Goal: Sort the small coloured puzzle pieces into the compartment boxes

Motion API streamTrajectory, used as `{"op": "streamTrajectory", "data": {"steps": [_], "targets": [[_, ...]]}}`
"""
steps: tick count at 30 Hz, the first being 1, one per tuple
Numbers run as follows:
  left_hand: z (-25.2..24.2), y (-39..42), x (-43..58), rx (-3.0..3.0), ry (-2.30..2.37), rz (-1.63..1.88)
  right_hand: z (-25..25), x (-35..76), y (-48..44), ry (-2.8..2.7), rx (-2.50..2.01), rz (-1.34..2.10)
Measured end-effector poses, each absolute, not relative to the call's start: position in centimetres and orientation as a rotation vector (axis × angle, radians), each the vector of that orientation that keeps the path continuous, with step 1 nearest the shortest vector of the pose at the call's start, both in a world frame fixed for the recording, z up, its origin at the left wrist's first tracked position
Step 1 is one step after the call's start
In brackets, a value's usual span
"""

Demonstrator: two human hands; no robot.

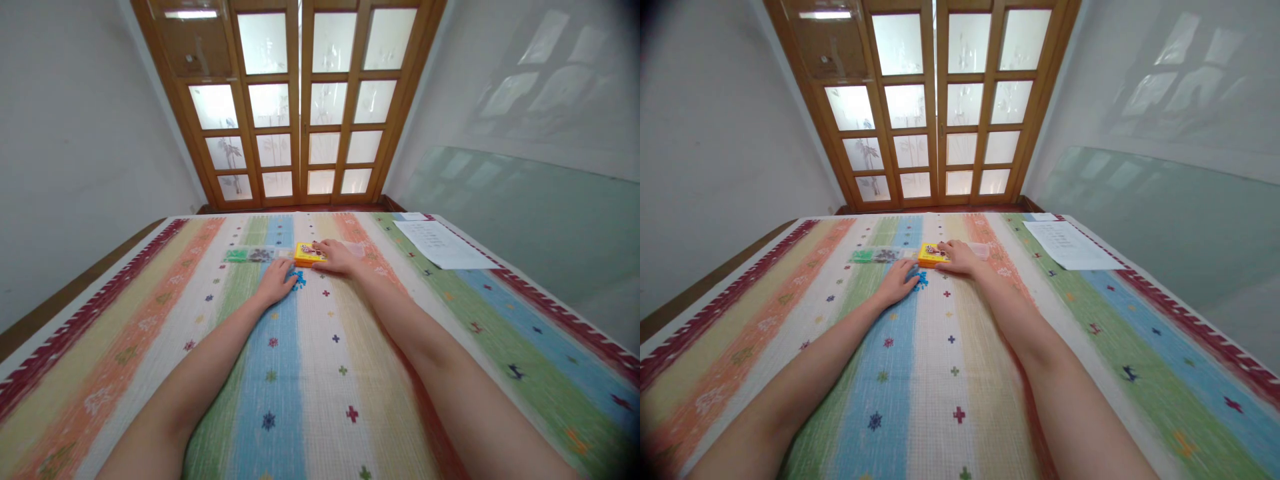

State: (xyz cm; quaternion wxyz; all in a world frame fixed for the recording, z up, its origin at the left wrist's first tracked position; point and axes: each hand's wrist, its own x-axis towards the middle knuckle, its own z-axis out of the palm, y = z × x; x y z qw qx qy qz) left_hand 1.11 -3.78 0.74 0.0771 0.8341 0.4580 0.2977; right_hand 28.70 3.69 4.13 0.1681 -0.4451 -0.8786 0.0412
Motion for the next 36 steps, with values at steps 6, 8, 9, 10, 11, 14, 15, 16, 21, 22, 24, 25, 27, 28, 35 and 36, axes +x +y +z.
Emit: {"op": "streamTrajectory", "data": {"steps": [6, 8, 9, 10, 11, 14, 15, 16, 21, 22, 24, 25, 27, 28, 35, 36], "targets": [[1.0, -4.0, 1.3, 2.283, 1.298, 1.080, 4.2, 29.2, 2.8, -2.265, -1.161, 0.301], [1.1, -3.9, 1.3, 2.157, 1.260, 1.145, 4.3, 29.0, 2.8, -2.204, -1.087, 0.354], [1.1, -3.8, 1.4, 2.087, 1.245, 1.182, 4.3, 28.8, 2.7, -2.172, -1.041, 0.386], [1.1, -3.6, 1.4, 2.013, 1.229, 1.220, 4.3, 28.6, 2.5, -2.139, -0.997, 0.422], [1.1, -3.4, 1.3, 1.938, 1.209, 1.261, 4.3, 28.2, 2.3, -2.109, -0.956, 0.461], [0.7, -2.4, 0.9, 1.759, 1.154, 1.385, 4.1, 26.9, 1.5, -2.045, -0.865, 0.555], [0.7, -2.1, 0.7, 1.729, 1.144, 1.424, 4.0, 26.5, 1.2, -2.032, -0.840, 0.570], [0.7, -1.9, 0.5, 1.714, 1.141, 1.462, 4.0, 26.1, 0.9, -2.020, -0.817, 0.579], [1.8, -2.1, -0.8, 1.806, 1.248, 1.612, 4.0, 25.3, -0.4, -2.009, -0.715, 0.516], [2.2, -2.5, -0.9, 1.846, 1.286, 1.627, 4.0, 25.3, -0.5, -2.013, -0.712, 0.478], [2.8, -3.2, -0.9, 1.942, 1.348, 1.629, 3.8, 25.6, -0.8, -2.006, -0.752, 0.383], [3.0, -3.6, -0.8, 1.996, 1.364, 1.615, 3.7, 25.8, -0.8, -1.995, -0.784, 0.332], [3.2, -4.2, -0.6, 2.107, 1.370, 1.575, 3.5, 26.2, -0.8, -1.967, -0.832, 0.250], [3.2, -4.4, -0.5, 2.164, 1.365, 1.560, 3.3, 26.3, -0.7, -1.957, -0.839, 0.226], [3.3, -4.9, -0.4, 2.574, 1.294, 1.557, 2.7, 26.8, -0.2, -1.963, -0.824, 0.210], [3.3, -5.0, -0.4, 2.606, 1.282, 1.559, 2.6, 26.8, -0.1, -1.962, -0.831, 0.213]]}}
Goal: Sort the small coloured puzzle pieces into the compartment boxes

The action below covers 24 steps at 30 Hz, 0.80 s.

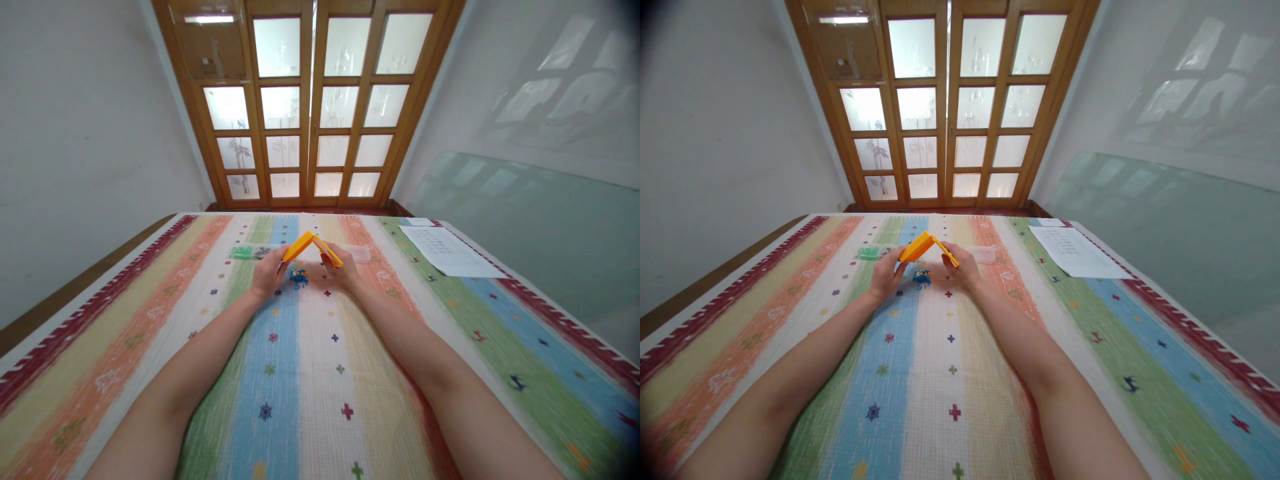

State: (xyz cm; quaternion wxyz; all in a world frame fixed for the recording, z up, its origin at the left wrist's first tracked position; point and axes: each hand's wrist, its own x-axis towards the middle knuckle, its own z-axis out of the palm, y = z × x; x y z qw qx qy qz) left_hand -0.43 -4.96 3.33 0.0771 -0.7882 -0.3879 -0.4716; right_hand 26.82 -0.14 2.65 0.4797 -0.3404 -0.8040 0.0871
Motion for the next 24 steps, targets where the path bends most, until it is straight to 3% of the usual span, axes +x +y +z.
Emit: {"op": "streamTrajectory", "data": {"steps": [7, 12, 19, 24], "targets": [[3.1, -5.0, -0.1, -2.355, -1.209, -1.507, 3.0, 26.4, -0.9, -1.945, -0.863, 0.209], [3.4, -5.4, 1.1, -2.403, -1.521, -1.817, 4.1, 25.1, -2.2, -2.046, -0.839, 0.163], [4.4, -5.3, 2.7, -2.475, -1.553, -2.409, 4.8, 23.6, -3.0, -2.269, -0.819, -0.025], [4.3, -5.5, 3.2, -2.653, -1.591, -2.498, 4.6, 23.3, -2.7, -2.239, -0.911, -0.150]]}}
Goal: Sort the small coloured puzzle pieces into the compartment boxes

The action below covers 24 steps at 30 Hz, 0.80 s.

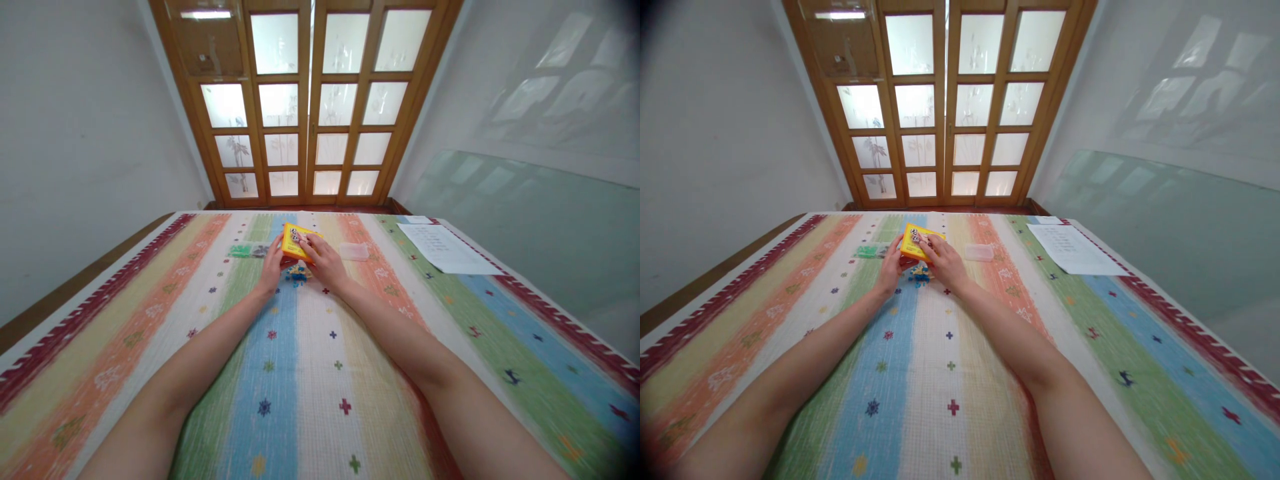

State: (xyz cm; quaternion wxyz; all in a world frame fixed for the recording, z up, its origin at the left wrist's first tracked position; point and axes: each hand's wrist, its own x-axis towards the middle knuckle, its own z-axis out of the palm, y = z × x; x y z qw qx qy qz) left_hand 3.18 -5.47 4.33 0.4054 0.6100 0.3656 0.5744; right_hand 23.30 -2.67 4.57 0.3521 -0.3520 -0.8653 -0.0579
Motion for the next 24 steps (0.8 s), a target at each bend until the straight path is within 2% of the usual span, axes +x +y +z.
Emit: {"op": "streamTrajectory", "data": {"steps": [5, 10, 15, 24], "targets": [[3.4, -4.5, 2.6, 1.736, 0.976, 1.402, 4.3, 24.0, -1.7, -2.133, -1.028, -0.163], [1.9, -2.1, -1.2, 2.149, 1.367, 1.320, 3.5, 26.4, -0.2, -2.054, -1.199, -0.067], [0.6, -0.8, -3.3, 2.357, 1.610, 1.088, 2.9, 27.5, 0.7, -2.101, -1.239, -0.070], [0.3, -1.6, -2.3, 2.535, 1.573, 0.903, 1.3, 27.5, 1.6, -2.272, -1.336, -0.145]]}}
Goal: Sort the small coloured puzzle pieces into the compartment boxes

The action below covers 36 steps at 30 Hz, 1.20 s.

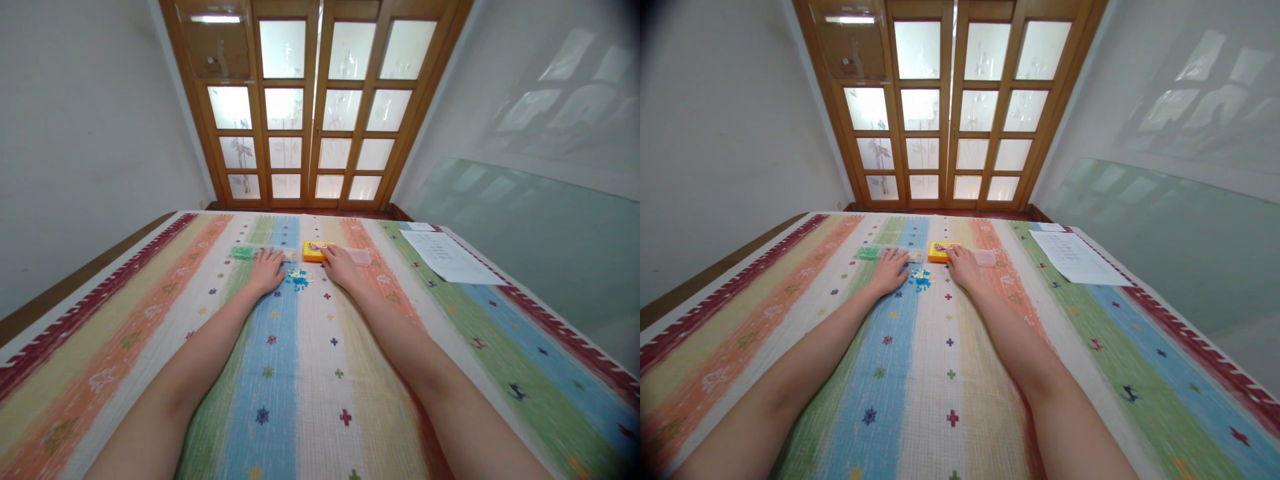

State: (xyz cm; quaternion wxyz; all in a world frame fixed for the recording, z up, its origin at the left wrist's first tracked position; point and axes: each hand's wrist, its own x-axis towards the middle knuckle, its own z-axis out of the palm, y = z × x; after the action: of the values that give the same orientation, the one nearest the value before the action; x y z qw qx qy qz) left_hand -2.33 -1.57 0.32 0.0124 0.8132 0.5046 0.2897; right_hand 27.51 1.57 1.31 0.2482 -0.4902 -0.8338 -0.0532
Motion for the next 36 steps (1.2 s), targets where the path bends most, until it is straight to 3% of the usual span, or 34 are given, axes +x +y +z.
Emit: {"op": "streamTrajectory", "data": {"steps": [6, 16, 23, 36], "targets": [[0.5, -1.4, -2.1, 2.522, 1.575, 0.901, 1.2, 27.1, 1.5, -2.250, -1.348, -0.132], [0.8, -1.0, -2.0, 2.397, 1.600, 1.185, 2.0, 21.5, 1.1, -2.427, -1.087, -0.097], [0.6, -1.2, -2.6, 2.333, 1.622, 1.185, 2.9, 17.8, 3.4, -2.491, -1.190, -0.093], [1.3, -3.1, 0.7, 2.219, 1.269, 1.203, 2.7, 22.3, -1.6, -2.403, -0.892, 0.101]]}}
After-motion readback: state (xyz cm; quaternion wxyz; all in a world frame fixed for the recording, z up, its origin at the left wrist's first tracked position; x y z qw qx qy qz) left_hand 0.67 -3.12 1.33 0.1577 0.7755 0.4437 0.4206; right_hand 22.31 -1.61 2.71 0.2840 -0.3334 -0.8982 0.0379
